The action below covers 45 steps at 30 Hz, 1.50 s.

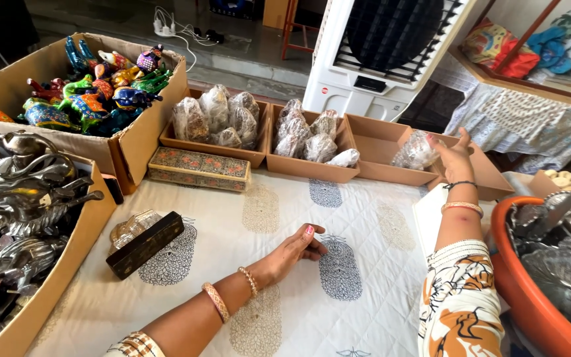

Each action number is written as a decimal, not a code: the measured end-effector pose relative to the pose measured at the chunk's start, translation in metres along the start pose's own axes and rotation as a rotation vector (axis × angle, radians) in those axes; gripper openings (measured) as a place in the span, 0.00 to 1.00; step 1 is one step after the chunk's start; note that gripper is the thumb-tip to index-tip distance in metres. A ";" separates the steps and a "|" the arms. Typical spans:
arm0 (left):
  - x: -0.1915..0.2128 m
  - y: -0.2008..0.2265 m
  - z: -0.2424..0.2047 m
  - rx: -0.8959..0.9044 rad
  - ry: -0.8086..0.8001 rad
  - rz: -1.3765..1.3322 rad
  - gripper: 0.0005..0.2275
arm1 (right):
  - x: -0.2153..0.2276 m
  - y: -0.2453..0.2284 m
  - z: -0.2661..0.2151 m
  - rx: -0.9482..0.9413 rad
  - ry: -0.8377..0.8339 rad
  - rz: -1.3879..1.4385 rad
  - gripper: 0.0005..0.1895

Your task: Wrapping silver decorative ornaments in bubble wrap and securing them for packing.

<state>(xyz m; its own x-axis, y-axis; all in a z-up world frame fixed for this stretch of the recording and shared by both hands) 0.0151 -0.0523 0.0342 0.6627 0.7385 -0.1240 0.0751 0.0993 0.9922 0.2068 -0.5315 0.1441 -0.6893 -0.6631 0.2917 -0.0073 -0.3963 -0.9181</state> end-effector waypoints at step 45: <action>-0.063 -0.012 -0.027 -0.426 -0.171 1.539 0.29 | 0.442 0.208 -0.530 -0.194 0.263 -0.448 0.17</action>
<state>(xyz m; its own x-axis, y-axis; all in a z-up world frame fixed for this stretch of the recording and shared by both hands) -0.0476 -0.0825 0.0295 -0.0179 0.2300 0.9730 -0.8934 -0.4405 0.0877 -0.4832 -0.5703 -0.0601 -0.7454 -0.2657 0.6114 -0.4578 -0.4627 -0.7592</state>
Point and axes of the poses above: each hand's wrist, its own z-axis towards the middle knuckle, its own x-axis out of the back of the hand, y = z × x, the point moved 8 cm from there along z, towards the middle knuckle, and after that the axes turned 6 degrees about y, right-handed, at the moved point
